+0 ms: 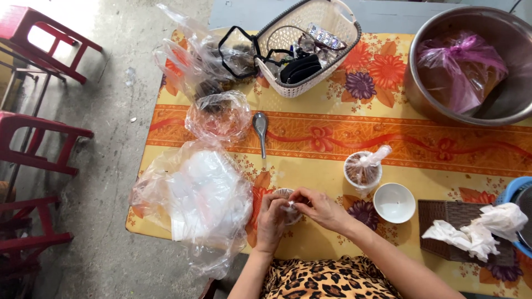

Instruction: The person packs food into small plastic bags, ties them, and places them into bowls on a tray. They also retrieve spoons from a rack, wipe them with a tissue, and place them on the tray. The person then packs more food into bags and ties them.

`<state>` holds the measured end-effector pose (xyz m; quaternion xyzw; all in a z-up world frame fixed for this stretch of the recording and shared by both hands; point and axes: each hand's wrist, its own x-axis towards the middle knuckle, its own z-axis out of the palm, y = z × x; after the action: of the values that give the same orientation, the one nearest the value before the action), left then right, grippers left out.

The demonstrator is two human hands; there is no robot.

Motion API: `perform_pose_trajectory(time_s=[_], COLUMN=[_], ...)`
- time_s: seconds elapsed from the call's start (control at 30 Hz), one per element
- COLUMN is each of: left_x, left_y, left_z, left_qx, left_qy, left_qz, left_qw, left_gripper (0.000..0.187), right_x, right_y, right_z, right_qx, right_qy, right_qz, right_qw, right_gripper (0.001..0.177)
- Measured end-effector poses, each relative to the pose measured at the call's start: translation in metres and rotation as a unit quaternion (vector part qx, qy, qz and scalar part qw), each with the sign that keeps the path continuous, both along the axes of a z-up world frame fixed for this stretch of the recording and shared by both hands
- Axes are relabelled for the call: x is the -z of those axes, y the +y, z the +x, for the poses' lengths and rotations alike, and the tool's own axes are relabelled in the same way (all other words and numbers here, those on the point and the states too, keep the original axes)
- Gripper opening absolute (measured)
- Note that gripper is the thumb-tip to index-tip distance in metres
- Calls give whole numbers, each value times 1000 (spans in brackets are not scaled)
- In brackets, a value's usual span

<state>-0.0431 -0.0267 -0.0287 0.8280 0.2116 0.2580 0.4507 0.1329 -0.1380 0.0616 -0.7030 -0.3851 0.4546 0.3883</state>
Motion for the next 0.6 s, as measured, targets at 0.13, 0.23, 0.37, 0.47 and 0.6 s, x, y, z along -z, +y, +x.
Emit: perform_pose_trajectory(time_s=[0.13,0.23,0.37,0.47,0.6], left_x=[-3,-17,-31,-32,-34], left_y=[7,10,8,7,6], left_z=[-14,-26,-29,-23,-21], left_qx=[15,41,45,1,22], left_qy=[17,5,11,16,8], left_qz=[128,105,68,53,26], left_qw=[992,994,997,998,999], left_gripper=[27,29,39,22,24], right_x=[17,24,23,17,-1], right_y=[-1,2,3,4,9], right_z=[-13,-21,-22,-15,-15], right_qx=[-10,2,58,69,8], right_qy=[-53,-68,45,16,-58], right_qz=[3,11,-17,-18,11], right_qw=[999,998,997,997,998], right_gripper=[13,12,12,13,15])
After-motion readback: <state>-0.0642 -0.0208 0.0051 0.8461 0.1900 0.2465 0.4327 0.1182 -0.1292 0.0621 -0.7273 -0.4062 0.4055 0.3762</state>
